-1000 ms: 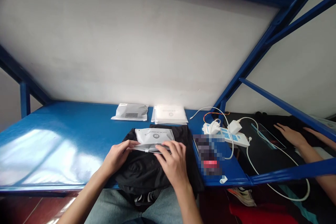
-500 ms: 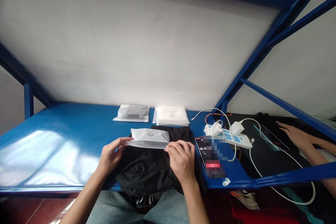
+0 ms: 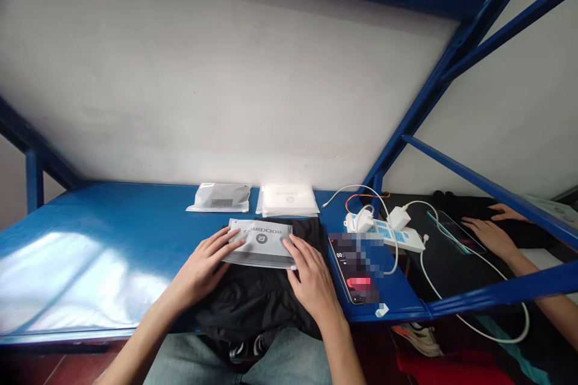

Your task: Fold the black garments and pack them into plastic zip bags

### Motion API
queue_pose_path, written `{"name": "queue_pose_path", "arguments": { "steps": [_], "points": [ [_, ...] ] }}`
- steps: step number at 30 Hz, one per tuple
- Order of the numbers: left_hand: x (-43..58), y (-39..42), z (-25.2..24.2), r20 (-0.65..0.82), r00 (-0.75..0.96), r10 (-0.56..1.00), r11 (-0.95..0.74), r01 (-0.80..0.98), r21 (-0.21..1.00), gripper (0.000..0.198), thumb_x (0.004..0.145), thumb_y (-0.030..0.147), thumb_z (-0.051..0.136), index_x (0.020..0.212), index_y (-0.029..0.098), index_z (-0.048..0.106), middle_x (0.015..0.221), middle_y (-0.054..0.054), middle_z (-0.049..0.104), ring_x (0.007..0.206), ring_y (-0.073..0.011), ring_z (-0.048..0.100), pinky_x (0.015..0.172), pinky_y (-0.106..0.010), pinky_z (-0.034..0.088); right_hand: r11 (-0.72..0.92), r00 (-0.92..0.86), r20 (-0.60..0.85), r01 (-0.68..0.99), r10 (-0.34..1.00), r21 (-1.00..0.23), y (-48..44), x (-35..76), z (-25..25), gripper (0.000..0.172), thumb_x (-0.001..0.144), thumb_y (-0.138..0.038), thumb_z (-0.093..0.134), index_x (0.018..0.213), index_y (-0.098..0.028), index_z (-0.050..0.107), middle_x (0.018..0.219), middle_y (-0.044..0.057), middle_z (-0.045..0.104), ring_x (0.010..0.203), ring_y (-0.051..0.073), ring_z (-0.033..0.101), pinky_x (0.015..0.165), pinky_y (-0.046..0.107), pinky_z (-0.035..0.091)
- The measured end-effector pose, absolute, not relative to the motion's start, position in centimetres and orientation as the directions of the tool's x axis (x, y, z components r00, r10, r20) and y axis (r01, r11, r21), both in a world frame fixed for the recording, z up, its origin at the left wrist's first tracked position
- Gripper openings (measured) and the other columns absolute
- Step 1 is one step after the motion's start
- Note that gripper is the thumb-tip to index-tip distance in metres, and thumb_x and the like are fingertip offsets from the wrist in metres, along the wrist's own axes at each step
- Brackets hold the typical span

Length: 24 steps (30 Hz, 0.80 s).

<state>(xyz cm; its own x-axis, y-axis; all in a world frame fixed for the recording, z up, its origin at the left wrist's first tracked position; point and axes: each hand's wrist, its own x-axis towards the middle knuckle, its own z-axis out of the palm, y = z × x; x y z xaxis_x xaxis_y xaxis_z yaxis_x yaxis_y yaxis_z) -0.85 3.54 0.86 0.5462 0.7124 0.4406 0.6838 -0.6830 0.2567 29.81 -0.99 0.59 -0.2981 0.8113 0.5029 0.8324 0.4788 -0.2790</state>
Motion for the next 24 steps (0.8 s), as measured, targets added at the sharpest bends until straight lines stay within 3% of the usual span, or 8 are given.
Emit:
{"name": "queue_pose_path", "arguments": {
  "steps": [2,5,12,19,24],
  "points": [
    [0.6,3.9,1.1,0.399,0.623,0.673,-0.713,0.691,0.122,0.074,0.093,0.003,0.045,0.159,0.033,0.035,0.166,-0.007,0.038,0.154,-0.0275,0.034,0.12,-0.053,0.037,0.515,-0.374,0.456,0.824,0.808,-0.236,-0.1,28.8,0.9,0.086,0.085,-0.001,0.055,0.162,-0.031,0.031,0.163,0.005,0.043,0.146,0.027,0.047,0.117,0.049,0.047],
    [2.4,4.8,0.8,0.348,0.671,0.655,-0.72,0.693,0.019,0.075,0.095,0.003,0.04,0.164,0.027,0.024,0.167,-0.01,0.033,0.154,-0.0255,0.034,0.121,-0.049,0.037,0.565,-0.446,0.431,0.801,0.785,-0.198,1.2,27.2,0.6,0.097,0.081,0.006,0.05,0.165,-0.031,0.02,0.165,0.004,0.04,0.15,0.026,0.042,0.12,0.049,0.044],
    [2.6,6.3,-0.8,0.283,0.698,0.658,-0.716,0.696,-0.054,0.064,0.096,0.007,0.045,0.158,0.023,0.04,0.162,-0.009,0.043,0.148,-0.0284,0.044,0.116,-0.047,0.044,0.592,-0.485,0.401,0.779,0.777,-0.206,2.2,26.6,-1.5,0.084,0.09,0.007,0.036,0.164,-0.028,0.02,0.162,0.004,0.043,0.151,0.021,0.04,0.12,0.044,0.045],
    [-0.5,6.3,-1.8,0.239,0.68,0.693,-0.697,0.717,-0.022,0.067,0.095,0.002,0.04,0.159,0.02,0.037,0.159,-0.01,0.047,0.145,-0.0219,0.049,0.122,-0.044,0.036,0.52,-0.442,0.306,0.815,0.843,-0.255,1.5,29.3,-1.1,0.085,0.086,0.009,0.038,0.162,-0.028,0.03,0.158,0.003,0.049,0.144,0.02,0.05,0.118,0.045,0.048],
    [-0.3,6.0,-1.5,0.204,0.678,0.706,-0.684,0.728,-0.05,0.067,0.094,0.0,0.04,0.158,0.018,0.039,0.16,-0.011,0.045,0.146,-0.0246,0.048,0.12,-0.049,0.04,0.512,-0.445,0.283,0.826,0.849,-0.238,1.3,29.3,-1.2,0.084,0.087,0.009,0.037,0.162,-0.028,0.031,0.159,0.004,0.048,0.144,0.021,0.049,0.118,0.047,0.048]
  ]
}}
